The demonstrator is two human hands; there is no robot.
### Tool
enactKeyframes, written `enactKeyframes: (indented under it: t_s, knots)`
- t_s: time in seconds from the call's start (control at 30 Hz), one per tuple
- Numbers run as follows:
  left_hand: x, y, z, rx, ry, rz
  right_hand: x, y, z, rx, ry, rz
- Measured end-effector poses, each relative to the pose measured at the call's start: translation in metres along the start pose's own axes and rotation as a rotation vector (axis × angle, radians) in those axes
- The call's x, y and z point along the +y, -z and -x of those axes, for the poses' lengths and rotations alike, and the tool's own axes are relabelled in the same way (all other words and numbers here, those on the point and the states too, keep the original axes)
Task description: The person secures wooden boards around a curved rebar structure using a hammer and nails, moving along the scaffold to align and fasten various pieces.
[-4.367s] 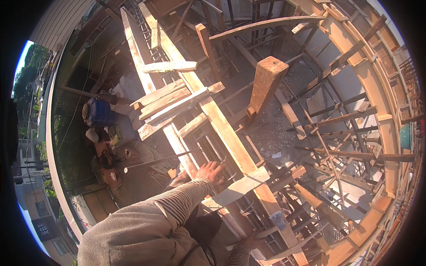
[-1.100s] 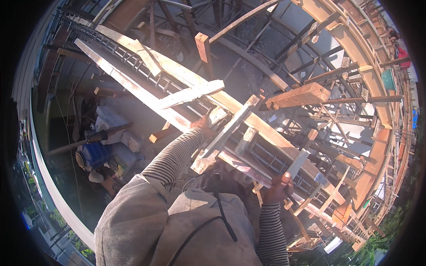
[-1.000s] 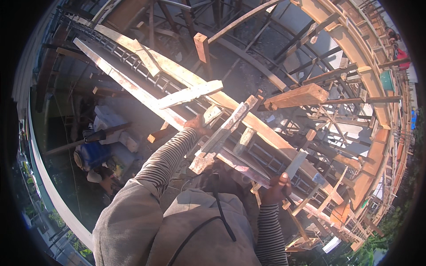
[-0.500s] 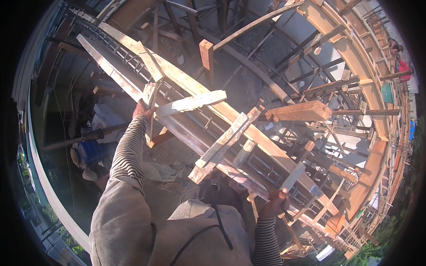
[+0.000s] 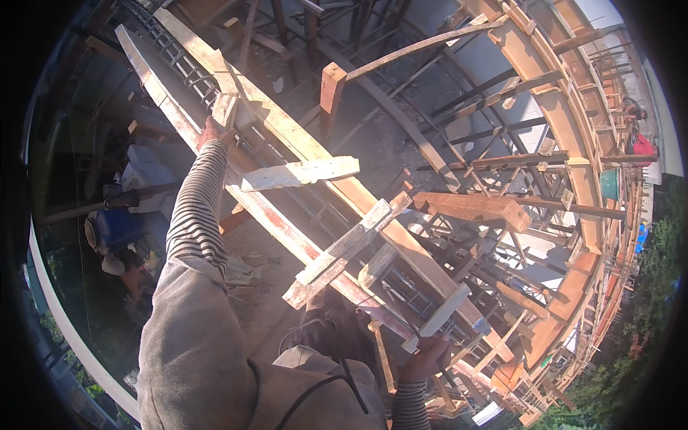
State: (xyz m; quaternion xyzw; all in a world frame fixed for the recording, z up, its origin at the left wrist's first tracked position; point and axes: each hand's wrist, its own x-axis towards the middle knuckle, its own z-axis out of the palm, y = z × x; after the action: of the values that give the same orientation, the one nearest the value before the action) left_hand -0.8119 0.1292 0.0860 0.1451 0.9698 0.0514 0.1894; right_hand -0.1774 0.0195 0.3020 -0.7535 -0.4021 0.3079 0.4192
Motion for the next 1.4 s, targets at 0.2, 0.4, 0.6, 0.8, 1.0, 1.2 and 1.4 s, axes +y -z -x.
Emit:
enactKeyframes:
  t_s: [0.2,0.4,0.6,0.8,1.0,1.2,1.4]
  knots:
    - [0.015,0.007,-0.060,0.063,-0.194,-0.157,0.002,-0.004,-0.004,0.054,0.001,-0.008]
    - [-0.006,-0.042,-0.068,0.280,-0.225,-0.021,-0.002,-0.007,-0.003,0.025,0.047,-0.058]
    - [-0.012,-0.055,0.153,0.421,-0.902,0.304,0.004,-0.004,-0.007,0.014,0.062,-0.059]
    - [-0.039,-0.130,0.384,-0.455,-0.850,-0.129,0.013,0.005,-0.013,-0.012,0.037,-0.161]
    - [-0.001,-0.164,0.407,-0.359,-0.690,-0.235,0.011,0.010,-0.015,-0.026,0.003,-0.140]
    - [-0.008,-0.166,0.377,-0.468,-0.745,-0.142,0.012,0.008,-0.009,-0.027,0.003,-0.218]
    - [-0.017,-0.134,0.350,-0.549,-0.796,0.129,0.013,0.005,-0.007,0.015,0.031,-0.143]
